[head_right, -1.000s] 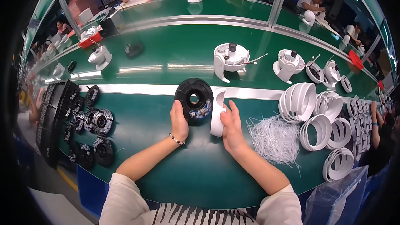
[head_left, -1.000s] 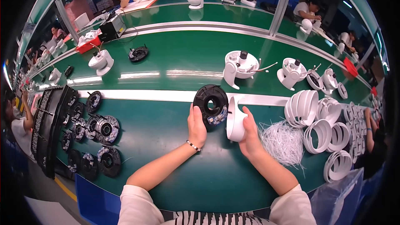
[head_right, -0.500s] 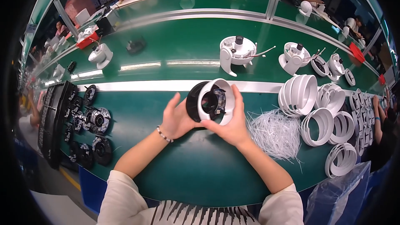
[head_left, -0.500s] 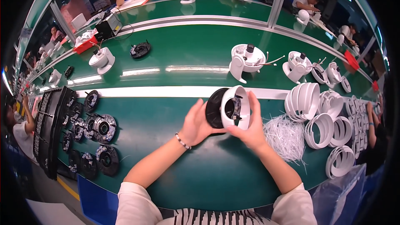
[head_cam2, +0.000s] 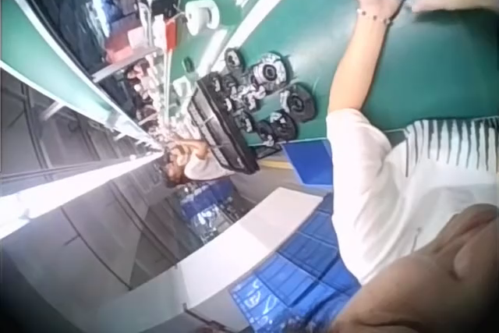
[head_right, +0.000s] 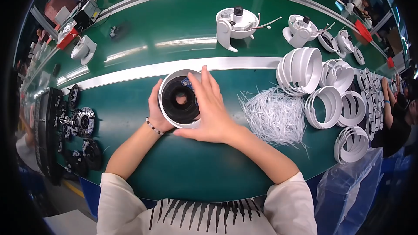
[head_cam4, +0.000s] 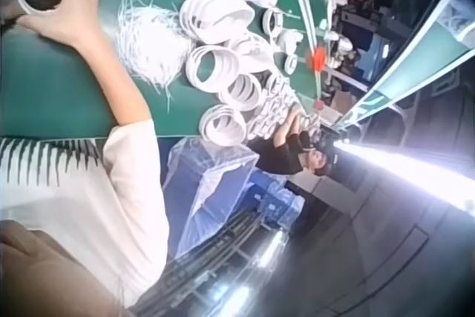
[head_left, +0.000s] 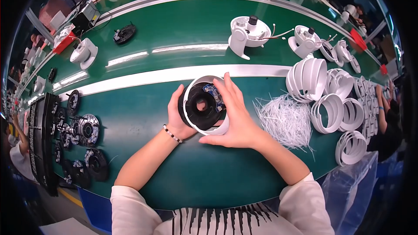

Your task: Assembling plastic housing components onto dome security camera lens modules at a factory workstation.

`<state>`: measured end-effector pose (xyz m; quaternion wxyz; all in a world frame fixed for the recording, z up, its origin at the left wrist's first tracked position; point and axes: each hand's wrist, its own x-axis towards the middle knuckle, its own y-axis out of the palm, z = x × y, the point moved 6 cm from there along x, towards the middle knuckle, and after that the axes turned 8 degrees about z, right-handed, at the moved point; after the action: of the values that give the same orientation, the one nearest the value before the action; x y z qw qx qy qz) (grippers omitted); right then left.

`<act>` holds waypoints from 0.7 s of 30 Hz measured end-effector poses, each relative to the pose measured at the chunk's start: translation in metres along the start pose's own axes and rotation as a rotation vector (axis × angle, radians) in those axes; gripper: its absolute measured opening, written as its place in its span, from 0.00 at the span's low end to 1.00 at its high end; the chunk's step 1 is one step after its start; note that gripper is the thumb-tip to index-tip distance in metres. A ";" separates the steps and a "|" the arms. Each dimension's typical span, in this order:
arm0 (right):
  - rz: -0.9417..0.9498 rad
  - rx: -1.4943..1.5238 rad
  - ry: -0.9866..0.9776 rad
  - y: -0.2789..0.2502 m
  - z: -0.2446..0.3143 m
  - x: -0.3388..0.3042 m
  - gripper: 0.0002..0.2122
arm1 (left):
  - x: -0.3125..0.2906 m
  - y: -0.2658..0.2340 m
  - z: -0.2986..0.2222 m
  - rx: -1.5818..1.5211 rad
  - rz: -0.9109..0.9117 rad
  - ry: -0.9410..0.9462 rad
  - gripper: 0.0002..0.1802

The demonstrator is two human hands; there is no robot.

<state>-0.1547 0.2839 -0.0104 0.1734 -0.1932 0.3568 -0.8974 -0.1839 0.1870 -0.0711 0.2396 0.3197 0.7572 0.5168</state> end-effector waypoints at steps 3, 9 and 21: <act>0.117 0.015 -0.008 -0.008 0.000 -0.001 0.53 | -0.001 0.002 0.004 -0.017 0.007 -0.023 0.35; 0.143 -0.118 -0.017 -0.012 0.007 0.005 0.53 | 0.001 0.000 0.005 0.038 -0.030 0.025 0.32; -0.032 -0.133 0.083 -0.003 0.008 0.007 0.51 | -0.002 0.014 0.005 0.001 0.028 0.098 0.27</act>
<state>-0.1570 0.2780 -0.0015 0.1309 -0.1727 0.4191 -0.8817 -0.1761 0.1927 -0.0597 0.1950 0.3046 0.7636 0.5348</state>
